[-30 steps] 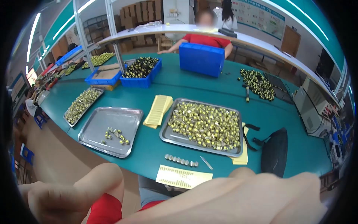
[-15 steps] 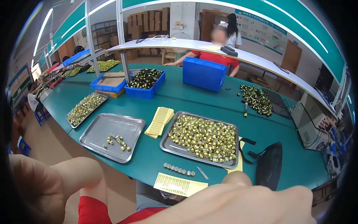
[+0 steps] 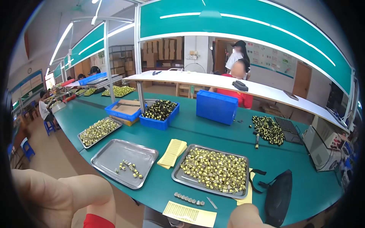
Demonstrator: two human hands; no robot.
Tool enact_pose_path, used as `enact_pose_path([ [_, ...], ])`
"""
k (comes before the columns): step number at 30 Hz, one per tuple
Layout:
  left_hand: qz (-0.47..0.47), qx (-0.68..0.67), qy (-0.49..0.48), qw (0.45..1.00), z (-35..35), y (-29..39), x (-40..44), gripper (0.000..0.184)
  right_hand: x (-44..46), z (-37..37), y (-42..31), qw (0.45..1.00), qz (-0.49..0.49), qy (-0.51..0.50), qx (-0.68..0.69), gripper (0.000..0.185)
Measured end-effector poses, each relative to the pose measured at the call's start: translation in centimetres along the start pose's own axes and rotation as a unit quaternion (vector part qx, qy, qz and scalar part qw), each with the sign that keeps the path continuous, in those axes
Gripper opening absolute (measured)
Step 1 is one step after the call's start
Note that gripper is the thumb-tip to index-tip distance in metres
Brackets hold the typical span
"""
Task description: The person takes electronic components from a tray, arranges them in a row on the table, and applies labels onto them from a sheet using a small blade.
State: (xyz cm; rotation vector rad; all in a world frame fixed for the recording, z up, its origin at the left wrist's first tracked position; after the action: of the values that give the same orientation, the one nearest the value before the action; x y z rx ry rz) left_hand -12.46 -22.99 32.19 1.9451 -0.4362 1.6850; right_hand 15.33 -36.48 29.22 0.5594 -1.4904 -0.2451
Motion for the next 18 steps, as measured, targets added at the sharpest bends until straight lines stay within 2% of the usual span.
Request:
enact_pose_path([
  [8,0.007,0.016,0.003,1.0,-0.3,0.8,-0.2,0.016,0.0,0.7,-0.1,0.999,-0.045,0.009,0.02,0.027],
  [15,0.003,0.021,0.007,1.0,-0.3,0.9,0.1,0.016,0.7,0.3,-0.4,0.999,-0.023,0.017,0.02,0.027],
  [18,0.016,0.013,0.005,1.0,-0.1,0.9,0.2,0.016,0.8,0.3,-0.8,0.998,-0.048,0.021,0.019,0.028],
])
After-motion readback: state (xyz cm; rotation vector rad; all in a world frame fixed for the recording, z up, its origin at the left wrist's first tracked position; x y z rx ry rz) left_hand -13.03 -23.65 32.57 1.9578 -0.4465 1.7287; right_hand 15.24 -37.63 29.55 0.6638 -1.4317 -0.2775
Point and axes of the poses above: each hand's wrist, its own x-axis towards the middle knuckle, its own z-axis out of the palm, y = z × x, the point moved 3 cm from there along x, towards the middle knuckle, and after that the axes turned 4 degrees about x, right-handed, at the moved point
